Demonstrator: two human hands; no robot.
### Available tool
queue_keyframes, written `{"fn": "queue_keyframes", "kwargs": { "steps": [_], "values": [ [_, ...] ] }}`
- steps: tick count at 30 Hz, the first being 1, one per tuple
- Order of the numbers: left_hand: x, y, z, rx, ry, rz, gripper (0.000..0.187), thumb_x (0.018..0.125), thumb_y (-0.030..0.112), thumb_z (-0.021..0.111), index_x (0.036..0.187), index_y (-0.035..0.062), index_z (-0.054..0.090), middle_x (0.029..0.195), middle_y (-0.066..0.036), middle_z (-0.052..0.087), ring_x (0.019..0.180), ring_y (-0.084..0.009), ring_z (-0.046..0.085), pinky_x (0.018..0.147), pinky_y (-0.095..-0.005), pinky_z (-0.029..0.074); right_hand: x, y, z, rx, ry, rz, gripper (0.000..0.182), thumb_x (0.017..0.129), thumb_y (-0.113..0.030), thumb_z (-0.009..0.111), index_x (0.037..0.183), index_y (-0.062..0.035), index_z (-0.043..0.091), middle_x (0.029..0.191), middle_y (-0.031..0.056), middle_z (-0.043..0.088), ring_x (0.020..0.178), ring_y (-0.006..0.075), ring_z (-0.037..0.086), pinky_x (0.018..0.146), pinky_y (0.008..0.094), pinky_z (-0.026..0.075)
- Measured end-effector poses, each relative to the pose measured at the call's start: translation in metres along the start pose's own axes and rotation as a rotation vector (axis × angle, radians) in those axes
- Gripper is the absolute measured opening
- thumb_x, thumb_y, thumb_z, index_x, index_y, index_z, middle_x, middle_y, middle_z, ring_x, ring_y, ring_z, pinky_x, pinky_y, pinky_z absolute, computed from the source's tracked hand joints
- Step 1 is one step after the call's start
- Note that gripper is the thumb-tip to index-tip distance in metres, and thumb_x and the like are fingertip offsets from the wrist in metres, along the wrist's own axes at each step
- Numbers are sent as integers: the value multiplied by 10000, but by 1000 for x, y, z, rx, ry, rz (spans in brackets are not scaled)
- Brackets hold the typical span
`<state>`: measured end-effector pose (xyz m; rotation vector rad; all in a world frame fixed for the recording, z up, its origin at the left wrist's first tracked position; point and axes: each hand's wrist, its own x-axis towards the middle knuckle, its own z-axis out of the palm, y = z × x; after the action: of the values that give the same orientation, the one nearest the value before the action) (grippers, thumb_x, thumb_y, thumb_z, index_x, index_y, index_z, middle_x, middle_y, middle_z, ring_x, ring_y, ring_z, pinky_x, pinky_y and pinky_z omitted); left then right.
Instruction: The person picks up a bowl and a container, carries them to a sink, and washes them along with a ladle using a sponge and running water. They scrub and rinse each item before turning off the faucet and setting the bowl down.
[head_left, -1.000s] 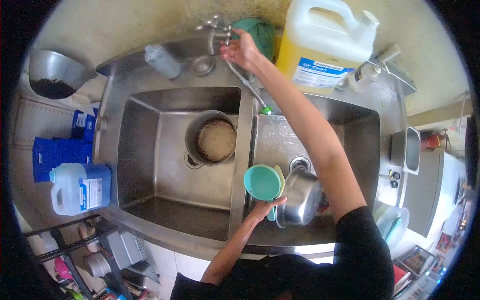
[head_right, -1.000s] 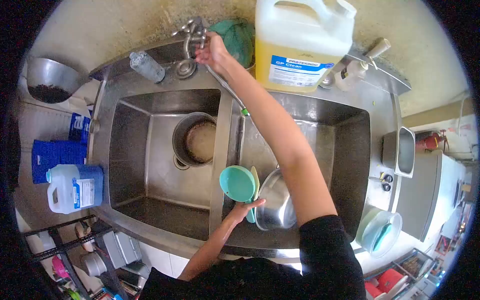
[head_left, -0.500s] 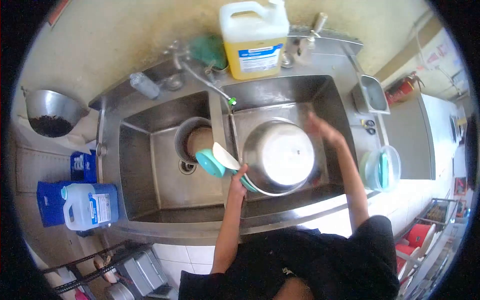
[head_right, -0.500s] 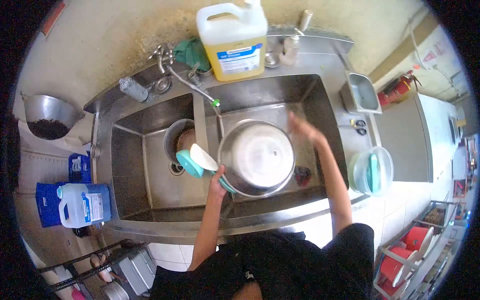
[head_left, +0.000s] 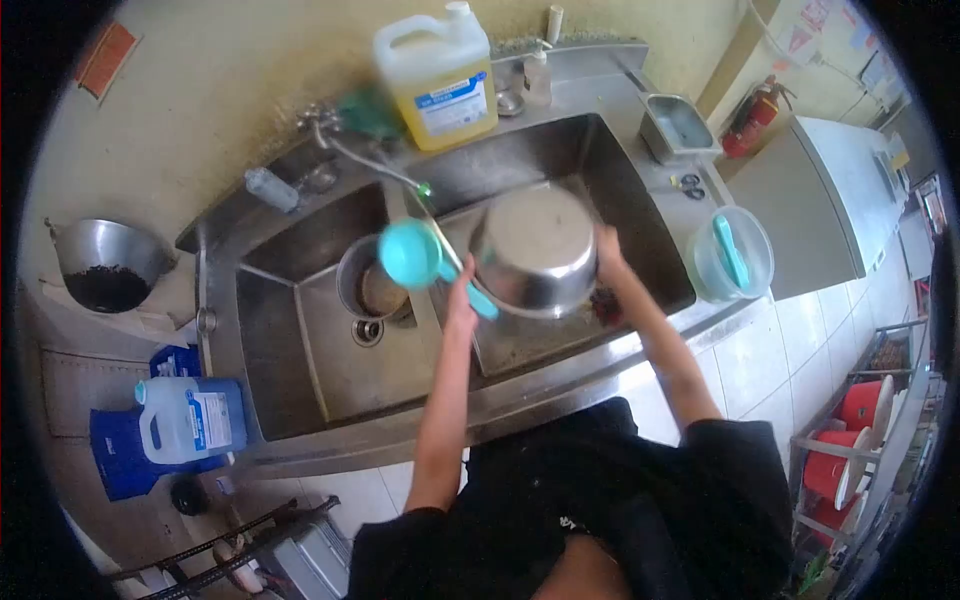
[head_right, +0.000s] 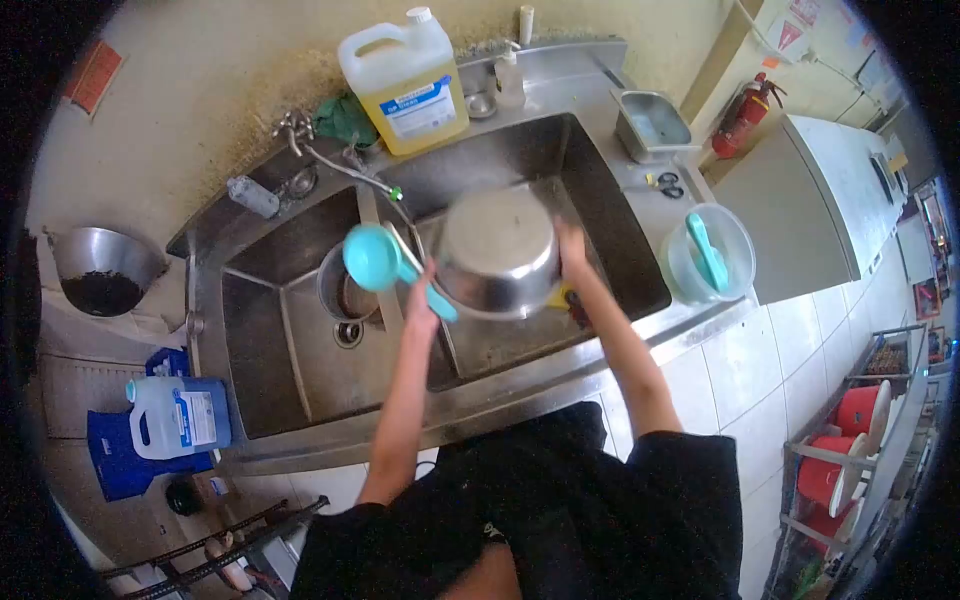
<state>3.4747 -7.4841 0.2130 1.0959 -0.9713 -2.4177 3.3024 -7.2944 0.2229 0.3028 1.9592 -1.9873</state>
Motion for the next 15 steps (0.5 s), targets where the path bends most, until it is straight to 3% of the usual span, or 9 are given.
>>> {"fn": "queue_keyframes", "kwargs": {
  "steps": [1, 2, 3, 5, 7, 10, 13, 14, 15],
  "values": [
    [-1, -20, -6, -28, 94, -9, 394, 750, 275, 560, 1039, 32, 449, 928, -62, 512, 900, -199, 490, 815, -350, 377, 34, 56, -15, -121, -210, -261, 453, 776, -347, 475, 1016, 36, 500, 1032, 134, 515, 941, 186, 467, 808, 301, 348],
    [-6, -33, -15, -123, -53, 18, 385, 748, 285, 566, 1020, 37, 453, 945, -49, 510, 908, -179, 482, 805, -325, 379, 6, 46, -14, -153, -154, -263, 546, 779, -340, 468, 1159, 39, 368, 1171, 127, 422, 1079, 212, 389, 896, 293, 282],
    [-16, -47, -29, -212, -176, 19, 376, 747, 295, 572, 1001, 43, 456, 961, -36, 507, 917, -159, 475, 795, -301, 380, 3, 49, -15, -101, -197, -102, 565, 779, -329, 478, 1191, 26, 324, 1205, 150, 374, 1116, 225, 346, 921, 295, 257],
    [-42, -52, -40, -225, -72, -12, 361, 755, 289, 563, 992, 36, 460, 954, -46, 512, 914, -160, 479, 792, -304, 386, 4, 28, -14, 3, -414, 138, 648, 746, -339, 534, 1220, 14, 270, 1212, 190, 343, 1118, 242, 341, 930, 307, 248],
    [-57, -37, -35, -257, -28, 17, 337, 766, 283, 548, 982, 41, 456, 929, -54, 515, 891, -172, 491, 780, -316, 397, -41, -20, 4, -239, -618, -90, 761, 670, -346, 625, 1233, -2, 244, 1181, 213, 355, 1101, 259, 355, 919, 320, 269],
    [-74, -23, -32, -288, -37, 85, 324, 784, 274, 520, 999, 50, 429, 907, -68, 517, 850, -194, 515, 746, -340, 424, -68, -54, 23, -569, -654, -498, 818, 598, -350, 687, 1211, -4, 272, 1122, 200, 404, 1056, 251, 393, 891, 322, 307],
    [-75, -8, -35, -206, 33, 189, 339, 786, 273, 517, 1019, 43, 428, 936, -75, 516, 867, -192, 511, 748, -339, 422, -67, -51, 47, -288, -614, -261, 790, 567, -331, 711, 1171, -2, 322, 1093, 188, 423, 998, 231, 433, 856, 310, 339],
    [-68, -8, -45, -200, -31, 189, 357, 788, 268, 514, 1045, 36, 424, 957, -80, 514, 881, -190, 507, 755, -333, 422, -66, -47, 53, -278, -550, -289, 626, 610, -348, 675, 1067, 4, 431, 1045, 163, 466, 951, 211, 457, 817, 300, 360],
    [-69, -6, -45, -195, -11, 190, 359, 789, 267, 513, 1047, 33, 425, 958, -78, 513, 882, -190, 506, 758, -331, 422, -63, -43, 57, -269, -525, -245, 564, 637, -357, 647, 1029, 1, 458, 1022, 155, 481, 951, 205, 457, 803, 301, 367]
  ]
}}
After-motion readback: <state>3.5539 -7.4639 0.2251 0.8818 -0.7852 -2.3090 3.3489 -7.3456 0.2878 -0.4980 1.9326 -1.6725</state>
